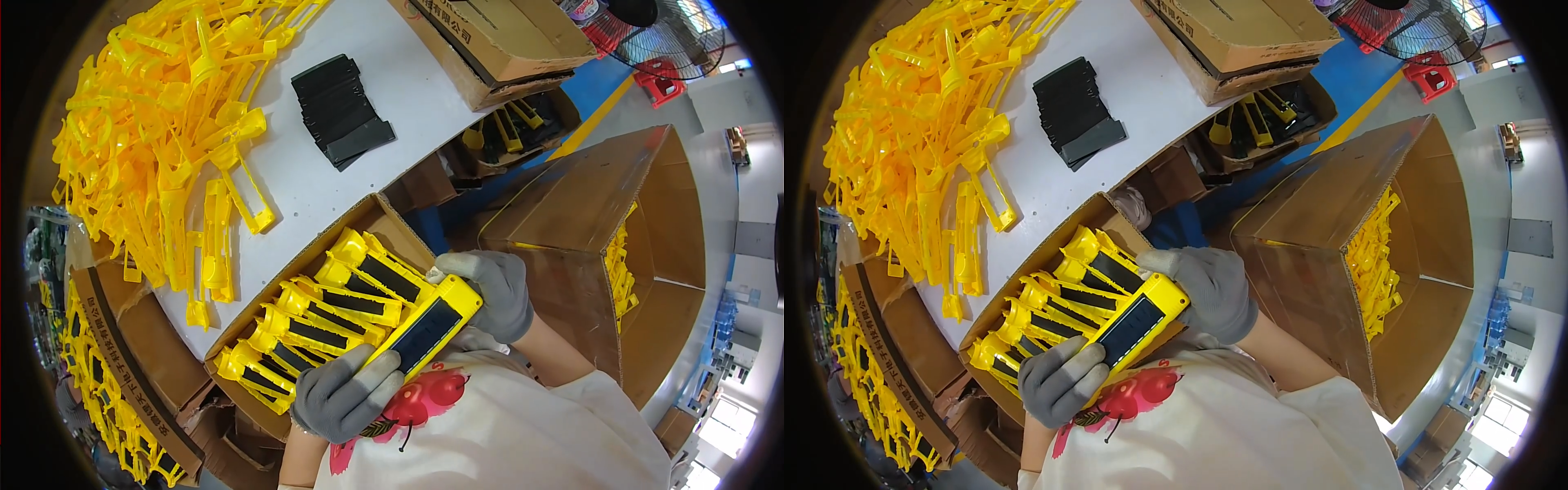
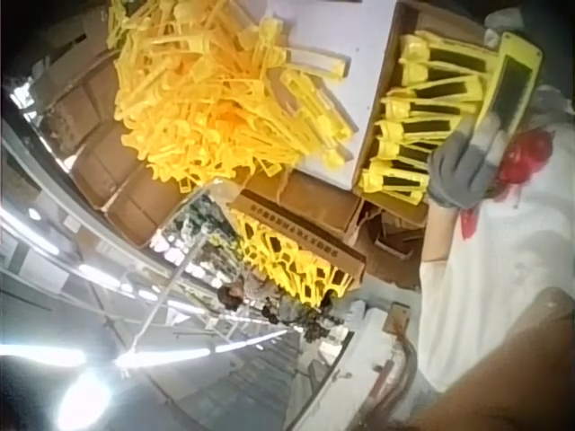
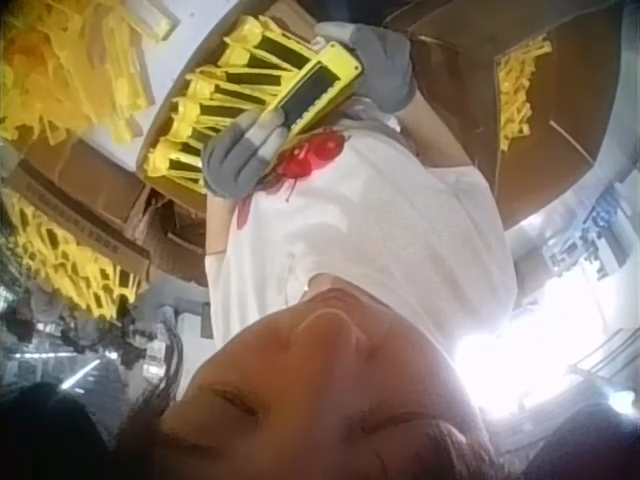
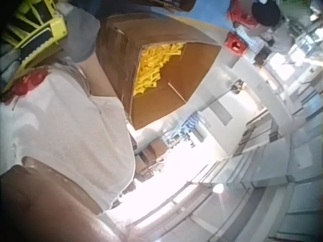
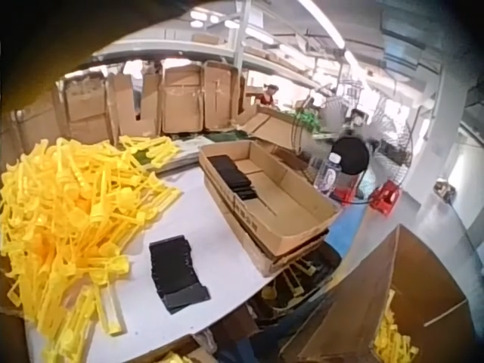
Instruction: Assembling black components into yellow plastic light fixture frames.
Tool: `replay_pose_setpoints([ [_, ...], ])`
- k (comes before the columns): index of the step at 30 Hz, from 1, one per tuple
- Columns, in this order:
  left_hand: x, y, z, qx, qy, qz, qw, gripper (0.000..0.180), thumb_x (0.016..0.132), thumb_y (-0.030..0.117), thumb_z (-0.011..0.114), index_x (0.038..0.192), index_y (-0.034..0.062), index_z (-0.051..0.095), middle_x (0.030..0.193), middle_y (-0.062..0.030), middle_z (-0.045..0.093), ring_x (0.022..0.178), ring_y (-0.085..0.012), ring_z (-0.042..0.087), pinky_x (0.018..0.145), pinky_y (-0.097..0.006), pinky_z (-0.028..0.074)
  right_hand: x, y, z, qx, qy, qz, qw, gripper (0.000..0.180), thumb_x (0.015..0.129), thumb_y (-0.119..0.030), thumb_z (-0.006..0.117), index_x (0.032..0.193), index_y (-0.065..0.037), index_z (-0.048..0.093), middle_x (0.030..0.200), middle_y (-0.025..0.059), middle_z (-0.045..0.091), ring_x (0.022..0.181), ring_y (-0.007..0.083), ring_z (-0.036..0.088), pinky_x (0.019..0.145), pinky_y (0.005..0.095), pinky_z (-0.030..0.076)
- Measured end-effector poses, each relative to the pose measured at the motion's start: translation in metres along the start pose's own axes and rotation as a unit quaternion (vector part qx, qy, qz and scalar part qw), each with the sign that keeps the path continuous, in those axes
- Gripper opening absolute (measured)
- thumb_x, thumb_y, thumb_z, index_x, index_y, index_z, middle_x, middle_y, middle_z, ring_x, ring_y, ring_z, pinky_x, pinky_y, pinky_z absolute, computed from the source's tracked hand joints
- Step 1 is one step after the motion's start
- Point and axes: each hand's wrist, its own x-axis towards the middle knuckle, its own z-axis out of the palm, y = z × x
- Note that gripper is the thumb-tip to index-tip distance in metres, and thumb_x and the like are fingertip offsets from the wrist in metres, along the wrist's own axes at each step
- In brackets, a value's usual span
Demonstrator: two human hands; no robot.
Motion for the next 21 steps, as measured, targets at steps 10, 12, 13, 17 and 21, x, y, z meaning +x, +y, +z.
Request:
replay_pose_setpoints([
  [10, -0.012, -0.036, -0.002, -0.502, 0.126, -0.38, 0.767, 0.024, 0.079, 0.002, 0.07, 0.101, -0.0033, 0.061, 0.095, -0.0166, 0.068, 0.068, -0.0147, 0.063, 0.058, -0.024, 0.052, -0.008, -0.013, -0.014, -0.071, -0.173, 0.026, 0.982, 0.035, 0.076, -0.031, 0.078, 0.099, -0.009, 0.065, 0.082, 0.0078, 0.067, 0.063, 0.0225, 0.065, 0.055, 0.0305, 0.048],
  [12, 0.0, -0.028, 0.002, -0.488, 0.106, -0.382, 0.777, 0.017, 0.079, 0.001, 0.071, 0.093, -0.0027, 0.063, 0.094, -0.0167, 0.069, 0.07, -0.0161, 0.064, 0.062, -0.025, 0.053, -0.004, -0.023, -0.008, 0.054, -0.079, 0.202, 0.975, 0.028, 0.078, -0.02, 0.076, 0.1, -0.007, 0.064, 0.084, 0.0095, 0.068, 0.067, 0.0245, 0.067, 0.059, 0.031, 0.051],
  [13, 0.0, -0.025, 0.007, -0.483, 0.107, -0.384, 0.78, 0.017, 0.078, 0.0, 0.072, 0.093, -0.0028, 0.063, 0.094, -0.0165, 0.069, 0.072, -0.0167, 0.065, 0.064, -0.026, 0.054, -0.002, -0.019, -0.009, 0.038, -0.11, 0.181, 0.977, 0.027, 0.076, -0.011, 0.075, 0.1, -0.007, 0.063, 0.086, 0.0094, 0.068, 0.073, 0.0258, 0.068, 0.064, 0.0316, 0.053],
  [17, -0.002, -0.025, 0.015, -0.335, 0.053, -0.284, 0.897, 0.021, 0.071, -0.002, 0.073, 0.089, 0.0012, 0.064, 0.094, -0.0151, 0.071, 0.074, -0.0232, 0.068, 0.067, -0.027, 0.053, -0.002, -0.009, -0.013, 0.015, -0.116, 0.118, 0.986, 0.028, 0.072, -0.009, 0.076, 0.098, -0.007, 0.063, 0.09, 0.0092, 0.068, 0.078, 0.0256, 0.068, 0.065, 0.0312, 0.054],
  [21, 0.004, -0.017, 0.01, -0.136, 0.069, -0.097, 0.984, 0.019, 0.071, 0.01, 0.07, 0.088, 0.0071, 0.063, 0.096, -0.0105, 0.07, 0.078, -0.0254, 0.069, 0.058, -0.029, 0.053, 0.004, -0.003, -0.015, 0.023, -0.085, 0.017, 0.996, 0.034, 0.066, -0.009, 0.077, 0.098, -0.007, 0.064, 0.093, 0.0094, 0.067, 0.081, 0.0275, 0.067, 0.066, 0.0314, 0.053],
])
